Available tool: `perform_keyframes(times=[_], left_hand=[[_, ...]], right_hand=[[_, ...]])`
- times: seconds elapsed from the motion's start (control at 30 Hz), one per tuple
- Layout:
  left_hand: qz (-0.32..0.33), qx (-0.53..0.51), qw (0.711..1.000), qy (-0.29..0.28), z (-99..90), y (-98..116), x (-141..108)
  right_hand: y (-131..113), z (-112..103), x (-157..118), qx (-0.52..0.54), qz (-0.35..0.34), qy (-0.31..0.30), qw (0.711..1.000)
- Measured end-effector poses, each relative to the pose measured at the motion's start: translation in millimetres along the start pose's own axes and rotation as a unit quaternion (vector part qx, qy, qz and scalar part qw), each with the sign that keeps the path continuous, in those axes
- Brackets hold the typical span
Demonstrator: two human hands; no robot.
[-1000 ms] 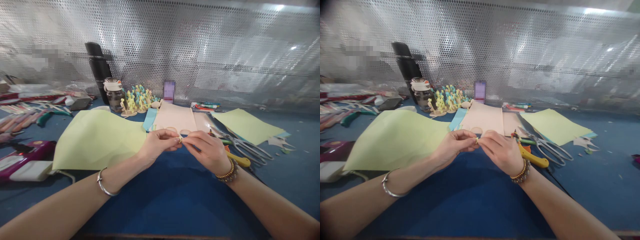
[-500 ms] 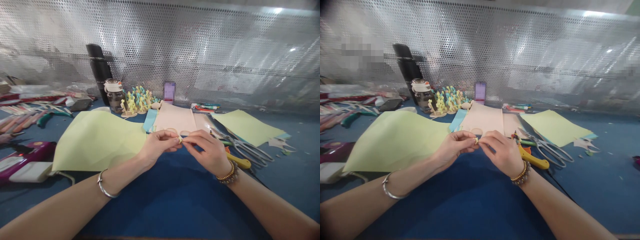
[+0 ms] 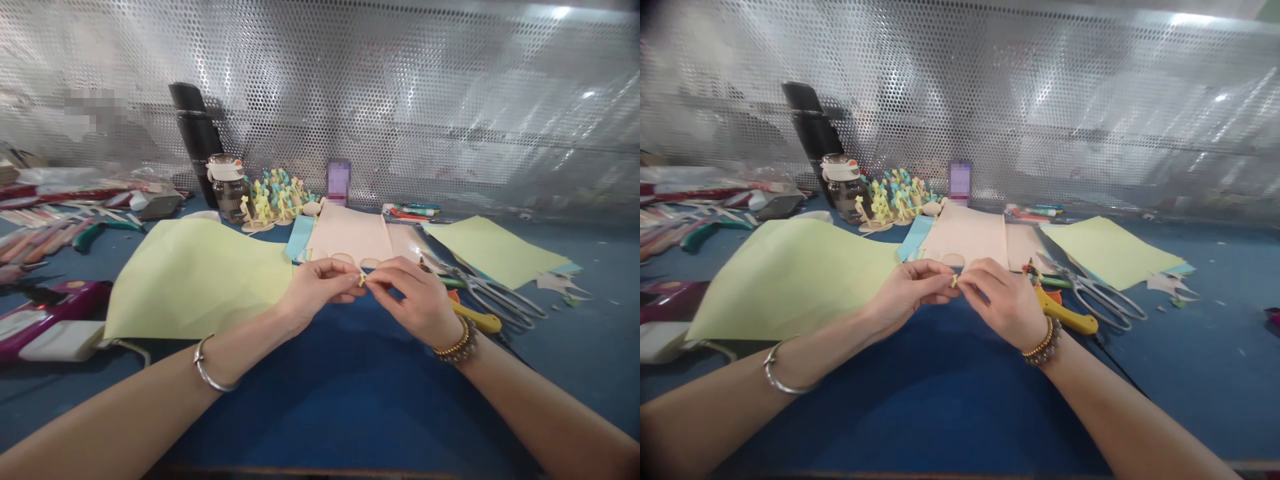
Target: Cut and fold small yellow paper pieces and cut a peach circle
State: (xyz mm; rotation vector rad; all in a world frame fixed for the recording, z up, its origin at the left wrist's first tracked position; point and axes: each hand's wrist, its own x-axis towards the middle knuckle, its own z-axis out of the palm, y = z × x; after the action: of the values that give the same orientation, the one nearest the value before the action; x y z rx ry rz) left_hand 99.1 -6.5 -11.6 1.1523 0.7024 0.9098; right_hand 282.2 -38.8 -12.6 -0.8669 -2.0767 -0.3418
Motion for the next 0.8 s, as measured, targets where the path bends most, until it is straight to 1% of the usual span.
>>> perform_keyframes(times=[0.1, 0.2, 0.33, 0.47, 0.53, 0.7, 0.8], left_hand=[[0.012, -0.012, 1.000, 0.007, -0.5, -0.8, 0.7], [0.029, -0.017, 0.999, 0.017, -1.3, -1.9, 1.5], [0.042, -0.027, 0.999, 0.016, -1.0, -2.5, 1.8], [0.046, -0.026, 0.998, 0.019, 0.3, -2.3, 1.0], [0.047, -0.019, 0.998, 0.022, 0.5, -2.3, 0.6], [0.055, -0.008, 0.998, 0.018, 0.1, -3.1, 0.2], [0.061, -0.008, 0.998, 0.014, 0.1, -3.5, 0.4]], right_hand=[[-1.0, -0.6, 1.8, 0.023, 0.022, 0.009, 0.999], [-3.4, -0.4, 4.0, 0.084, 0.078, 0.006, 0.993], [-4.8, 1.2, 5.2, 0.161, 0.176, -0.009, 0.971], [-3.9, 3.1, 4.6, 0.227, 0.242, -0.021, 0.943], [-3.4, 3.5, 4.4, 0.246, 0.258, -0.023, 0.934], [-2.6, 3.1, 4.8, 0.263, 0.271, -0.024, 0.926], [-2.6, 2.5, 5.4, 0.283, 0.282, -0.030, 0.916]])
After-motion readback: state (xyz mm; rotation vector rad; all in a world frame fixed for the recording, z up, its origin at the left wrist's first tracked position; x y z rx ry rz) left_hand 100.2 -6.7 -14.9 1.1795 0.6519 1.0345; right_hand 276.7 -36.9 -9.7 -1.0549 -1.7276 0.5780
